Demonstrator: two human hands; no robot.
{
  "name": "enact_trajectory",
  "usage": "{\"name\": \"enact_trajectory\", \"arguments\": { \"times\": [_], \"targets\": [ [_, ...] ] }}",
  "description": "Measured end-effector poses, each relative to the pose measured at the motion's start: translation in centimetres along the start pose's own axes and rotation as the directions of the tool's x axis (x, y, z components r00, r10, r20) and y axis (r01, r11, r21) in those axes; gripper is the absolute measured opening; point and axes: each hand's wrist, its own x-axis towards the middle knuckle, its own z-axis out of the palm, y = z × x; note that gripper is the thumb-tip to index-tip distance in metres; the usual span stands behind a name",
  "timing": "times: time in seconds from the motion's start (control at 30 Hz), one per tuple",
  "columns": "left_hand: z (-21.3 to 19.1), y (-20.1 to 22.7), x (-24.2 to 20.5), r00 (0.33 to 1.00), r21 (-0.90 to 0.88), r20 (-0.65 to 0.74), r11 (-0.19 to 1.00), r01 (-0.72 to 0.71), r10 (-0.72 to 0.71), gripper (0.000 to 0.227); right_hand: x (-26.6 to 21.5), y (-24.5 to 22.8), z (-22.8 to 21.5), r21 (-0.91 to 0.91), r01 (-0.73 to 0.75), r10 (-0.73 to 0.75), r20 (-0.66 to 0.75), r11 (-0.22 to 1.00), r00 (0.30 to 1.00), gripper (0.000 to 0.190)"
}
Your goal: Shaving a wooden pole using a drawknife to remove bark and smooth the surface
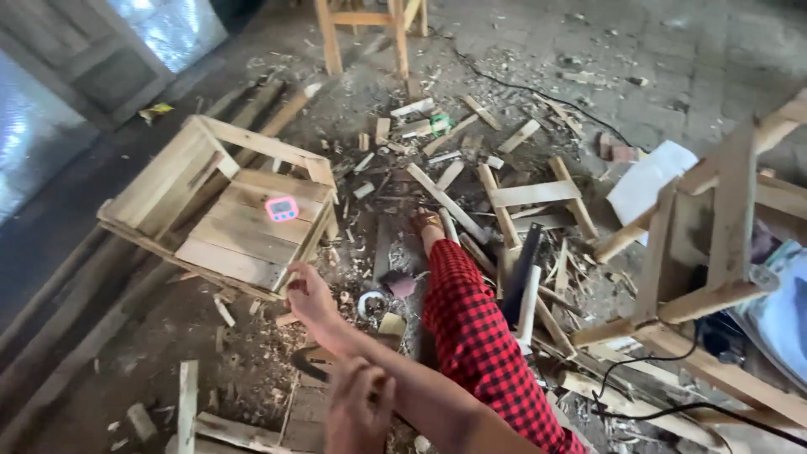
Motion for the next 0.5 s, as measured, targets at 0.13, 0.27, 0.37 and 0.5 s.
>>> {"name": "enact_trajectory", "arguments": {
  "times": [0.13, 0.27, 0.37, 0.5],
  "targets": [
    [-0.8, -1.8, 1.5, 0.993, 0.232, -0.104, 0.972, -0.026, 0.051, 0.031, -1.6, 2.9, 0.8, -0.248, 0.307, -0.290, 0.101, 0.919, 0.952, 0.050],
    [-0.3, -1.7, 0.7, 0.991, 0.417, -0.136, 0.906, 0.070, -0.014, 0.041, -0.3, 4.7, 0.5, -0.402, 0.513, -0.502, 0.142, 0.758, 0.853, 0.046],
    [0.2, -2.1, 0.1, 0.997, 0.262, -0.080, 0.964, 0.044, -0.024, 0.019, 0.0, 4.2, 0.0, -0.379, 0.458, -0.448, 0.120, 0.804, 0.886, 0.046],
    [-0.3, -0.3, 0.1, 0.997, 0.171, 0.026, 0.983, 0.066, -0.072, 0.020, -1.1, 1.1, 0.8, -0.306, 0.080, -0.118, -0.107, 0.949, 0.987, 0.045]
  ]
}}
